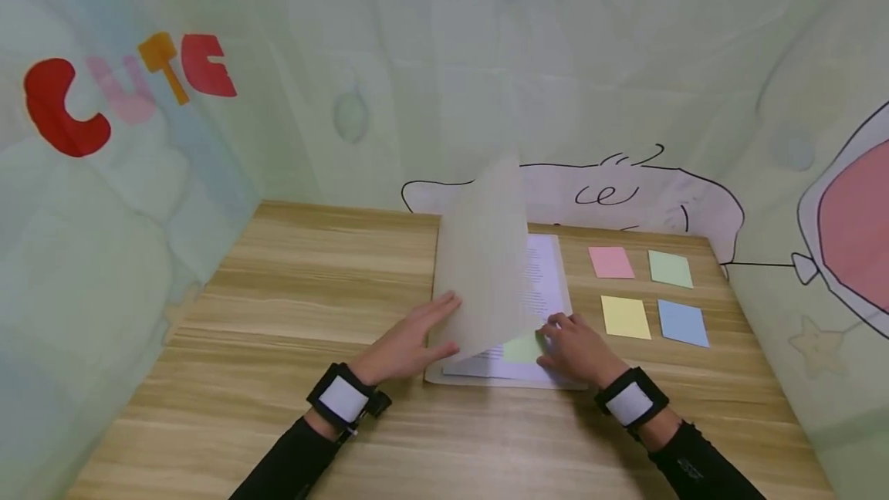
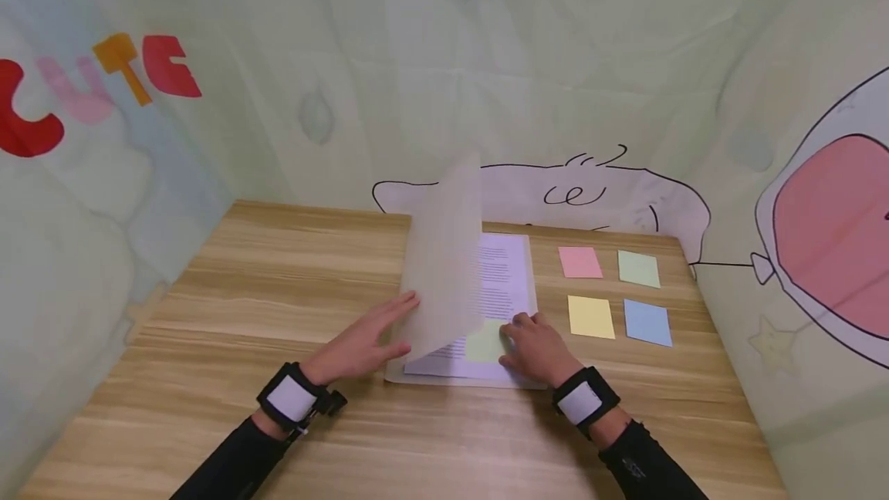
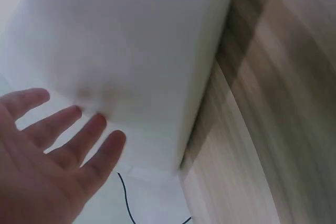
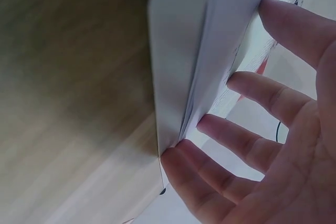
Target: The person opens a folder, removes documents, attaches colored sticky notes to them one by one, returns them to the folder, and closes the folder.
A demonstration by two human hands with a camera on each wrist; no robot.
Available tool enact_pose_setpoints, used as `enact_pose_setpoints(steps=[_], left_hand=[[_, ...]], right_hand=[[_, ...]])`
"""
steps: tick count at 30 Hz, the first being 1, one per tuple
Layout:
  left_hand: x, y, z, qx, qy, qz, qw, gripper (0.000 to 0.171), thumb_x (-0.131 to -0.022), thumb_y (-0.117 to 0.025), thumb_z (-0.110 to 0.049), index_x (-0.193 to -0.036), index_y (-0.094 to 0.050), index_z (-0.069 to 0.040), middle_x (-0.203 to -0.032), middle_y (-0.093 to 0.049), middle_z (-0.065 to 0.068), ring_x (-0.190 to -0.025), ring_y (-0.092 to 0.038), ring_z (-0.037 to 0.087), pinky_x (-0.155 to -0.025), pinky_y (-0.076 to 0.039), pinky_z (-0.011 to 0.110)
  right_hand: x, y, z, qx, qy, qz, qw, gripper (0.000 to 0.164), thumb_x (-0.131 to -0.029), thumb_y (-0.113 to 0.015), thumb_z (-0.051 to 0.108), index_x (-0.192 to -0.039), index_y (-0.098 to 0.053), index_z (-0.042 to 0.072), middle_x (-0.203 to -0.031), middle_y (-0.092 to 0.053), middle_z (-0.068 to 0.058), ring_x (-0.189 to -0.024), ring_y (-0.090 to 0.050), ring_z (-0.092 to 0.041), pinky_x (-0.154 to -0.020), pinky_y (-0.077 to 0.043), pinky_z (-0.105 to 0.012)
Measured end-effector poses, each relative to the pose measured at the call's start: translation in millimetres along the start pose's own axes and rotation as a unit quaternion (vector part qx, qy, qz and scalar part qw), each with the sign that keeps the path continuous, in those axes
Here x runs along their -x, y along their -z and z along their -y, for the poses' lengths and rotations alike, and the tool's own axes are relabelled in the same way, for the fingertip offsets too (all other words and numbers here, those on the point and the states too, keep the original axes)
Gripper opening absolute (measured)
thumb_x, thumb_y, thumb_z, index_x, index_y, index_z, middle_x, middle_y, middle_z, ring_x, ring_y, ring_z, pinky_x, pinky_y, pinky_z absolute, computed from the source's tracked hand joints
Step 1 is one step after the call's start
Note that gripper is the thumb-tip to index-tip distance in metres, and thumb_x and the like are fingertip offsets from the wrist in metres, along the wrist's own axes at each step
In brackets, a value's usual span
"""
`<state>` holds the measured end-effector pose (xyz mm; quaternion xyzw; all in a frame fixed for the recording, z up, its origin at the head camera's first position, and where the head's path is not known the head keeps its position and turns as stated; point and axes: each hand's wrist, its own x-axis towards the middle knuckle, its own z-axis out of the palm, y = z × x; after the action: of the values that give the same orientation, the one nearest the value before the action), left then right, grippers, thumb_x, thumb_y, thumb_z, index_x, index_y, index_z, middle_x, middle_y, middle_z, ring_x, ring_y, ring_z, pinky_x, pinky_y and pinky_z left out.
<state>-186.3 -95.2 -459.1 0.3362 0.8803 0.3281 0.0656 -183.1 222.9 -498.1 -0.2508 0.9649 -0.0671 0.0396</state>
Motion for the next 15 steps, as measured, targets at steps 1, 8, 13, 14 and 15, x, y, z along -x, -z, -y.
enact_pose_setpoints(steps=[1,8,13,14,15], left_hand=[[-3.8,-1.4,2.8,-0.009,-0.005,-0.007,0.9999,0.066,-0.096,-0.05,-0.044,-0.147,-0.03,-0.006,-0.15,-0.029,0.014,-0.136,-0.029,0.03,-0.106,-0.027,0.047],[-31.5,-12.0,22.9,-0.052,0.006,-0.037,0.9979,0.055,-0.101,-0.041,-0.037,-0.149,-0.029,-0.012,-0.15,-0.027,0.019,-0.134,-0.029,0.035,-0.105,-0.029,0.049],[-45.1,-21.3,29.5,-0.072,0.027,-0.018,0.9969,0.07,-0.097,-0.041,-0.05,-0.151,-0.019,-0.013,-0.157,-0.009,0.013,-0.141,-0.013,0.033,-0.109,-0.02,0.048],[-47.3,-22.4,29.9,-0.077,0.03,-0.012,0.9965,0.072,-0.096,-0.042,-0.052,-0.152,-0.018,-0.012,-0.157,-0.007,0.012,-0.141,-0.011,0.032,-0.11,-0.019,0.047],[-49.2,-23.3,30.0,-0.082,0.033,-0.006,0.996,0.075,-0.095,-0.042,-0.053,-0.151,-0.017,-0.011,-0.157,-0.006,0.011,-0.142,-0.009,0.032,-0.11,-0.018,0.046]], right_hand=[[0.0,-0.1,-0.4,0.012,0.013,-0.009,1.0,0.045,-0.078,-0.077,0.033,-0.109,-0.067,0.002,-0.108,-0.06,-0.018,-0.096,-0.053,-0.035,-0.087,-0.044,-0.047],[2.7,-2.9,-8.1,0.012,0.086,-0.075,0.993,0.058,-0.074,-0.081,0.026,-0.12,-0.058,-0.001,-0.106,-0.06,-0.019,-0.097,-0.056,-0.032,-0.092,-0.04,-0.051],[9.5,-1.6,-14.1,-0.176,0.074,-0.109,0.976,0.069,-0.076,-0.08,0.016,-0.132,-0.043,0.003,-0.126,-0.052,-0.019,-0.107,-0.054,-0.03,-0.088,-0.044,-0.051],[10.8,-0.3,-15.5,-0.201,0.076,-0.111,0.97,0.066,-0.078,-0.078,0.015,-0.132,-0.042,0.002,-0.125,-0.052,-0.019,-0.107,-0.054,-0.028,-0.087,-0.045,-0.05],[12.2,1.8,-17.0,-0.215,0.079,-0.111,0.967,0.063,-0.08,-0.076,0.014,-0.131,-0.042,0.001,-0.124,-0.052,-0.019,-0.106,-0.054,-0.027,-0.084,-0.046,-0.048]])
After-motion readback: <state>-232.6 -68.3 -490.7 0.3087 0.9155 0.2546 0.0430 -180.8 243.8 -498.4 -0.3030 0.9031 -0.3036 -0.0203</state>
